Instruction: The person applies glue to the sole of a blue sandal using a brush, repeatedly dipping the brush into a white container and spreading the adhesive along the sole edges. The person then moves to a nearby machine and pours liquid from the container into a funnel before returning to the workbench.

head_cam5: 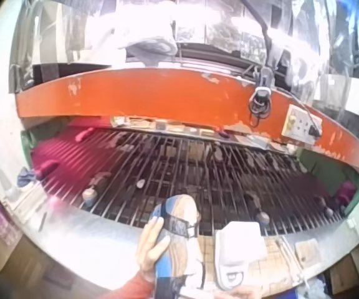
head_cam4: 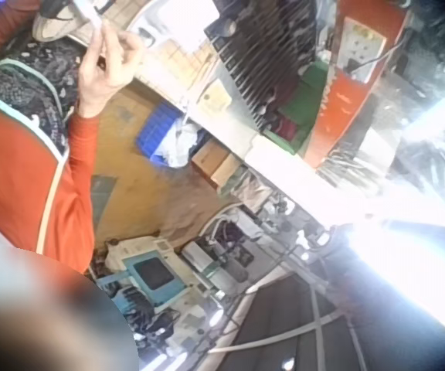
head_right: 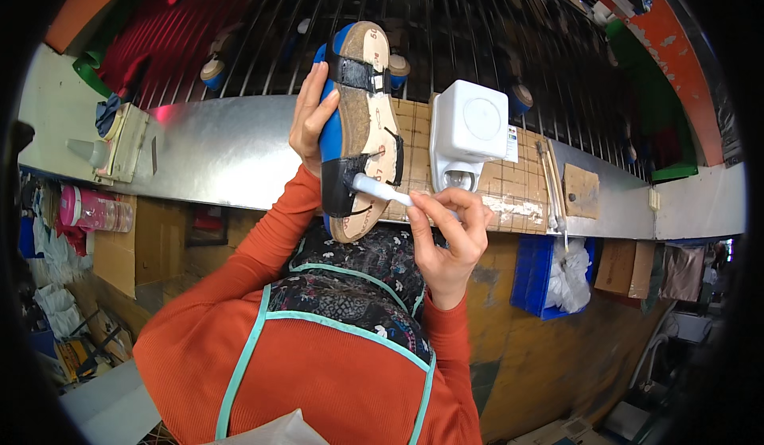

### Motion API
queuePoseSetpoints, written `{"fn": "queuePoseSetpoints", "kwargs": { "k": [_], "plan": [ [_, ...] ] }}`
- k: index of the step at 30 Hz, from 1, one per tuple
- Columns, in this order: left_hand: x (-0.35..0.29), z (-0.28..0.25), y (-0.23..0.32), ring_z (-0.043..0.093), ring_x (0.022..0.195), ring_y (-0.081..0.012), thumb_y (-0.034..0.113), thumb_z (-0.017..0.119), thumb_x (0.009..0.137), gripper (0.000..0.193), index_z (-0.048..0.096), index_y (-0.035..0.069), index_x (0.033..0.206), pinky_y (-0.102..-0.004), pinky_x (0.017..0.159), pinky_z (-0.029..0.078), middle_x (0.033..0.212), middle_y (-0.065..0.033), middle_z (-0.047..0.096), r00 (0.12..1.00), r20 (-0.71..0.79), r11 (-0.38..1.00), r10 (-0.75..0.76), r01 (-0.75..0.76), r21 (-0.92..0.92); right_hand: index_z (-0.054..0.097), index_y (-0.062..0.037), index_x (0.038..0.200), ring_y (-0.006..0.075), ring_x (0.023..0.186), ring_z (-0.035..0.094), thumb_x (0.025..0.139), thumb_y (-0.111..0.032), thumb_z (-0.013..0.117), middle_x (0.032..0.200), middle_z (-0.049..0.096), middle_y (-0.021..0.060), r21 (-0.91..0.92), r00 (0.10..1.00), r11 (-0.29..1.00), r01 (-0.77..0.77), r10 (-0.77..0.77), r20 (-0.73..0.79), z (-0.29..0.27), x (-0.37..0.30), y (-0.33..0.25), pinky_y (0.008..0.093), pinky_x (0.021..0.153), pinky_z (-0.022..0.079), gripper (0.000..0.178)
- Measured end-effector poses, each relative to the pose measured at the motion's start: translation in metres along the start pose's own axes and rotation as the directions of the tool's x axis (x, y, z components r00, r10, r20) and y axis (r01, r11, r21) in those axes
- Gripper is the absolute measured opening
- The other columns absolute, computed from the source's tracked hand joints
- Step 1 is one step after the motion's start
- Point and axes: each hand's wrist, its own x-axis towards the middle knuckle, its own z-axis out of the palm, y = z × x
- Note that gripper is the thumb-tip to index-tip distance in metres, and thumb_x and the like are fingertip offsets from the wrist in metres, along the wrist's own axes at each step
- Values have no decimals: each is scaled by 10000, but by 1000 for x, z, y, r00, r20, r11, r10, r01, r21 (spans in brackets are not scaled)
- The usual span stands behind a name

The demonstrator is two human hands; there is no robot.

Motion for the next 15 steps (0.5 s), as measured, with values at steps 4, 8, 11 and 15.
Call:
{"fn": "queuePoseSetpoints", "kwargs": {
  "k": [4,8,11,15],
  "plan": [
    [5,0,0,496,1266,-405,224,736,791,457,564,190,1214,-548,1045,375,1363,-184,533,1000,7,1000,-22,22,10,750,-90,936,132,682,482,719,-59,788,837,599,26,16,1000,1000,3,-3,13,1,-2,1,281,712,322,222],
    [10,3,-2,491,1269,-410,233,739,780,479,573,187,1227,-545,1046,374,1366,-183,530,999,19,999,-33,33,25,752,-101,938,147,715,479,717,-58,790,835,602,23,30,1000,999,20,-20,3,1,-2,1,286,687,328,228],
    [13,4,-3,495,1266,-407,237,749,763,486,586,179,1217,-537,1047,377,1364,-178,534,998,35,998,-52,51,25,751,-101,940,150,721,484,715,-61,792,832,603,21,28,1000,999,21,-21,4,-1,-2,2,286,681,326,232],
    [18,5,0,501,1264,-392,231,760,747,487,600,175,1203,-525,1046,383,1363,-170,537,996,46,997,-76,75,19,745,-84,943,164,747,523,725,-56,784,835,601,36,52,997,997,62,-64,33,-7,0,3,285,698,369,223]
  ]
}}
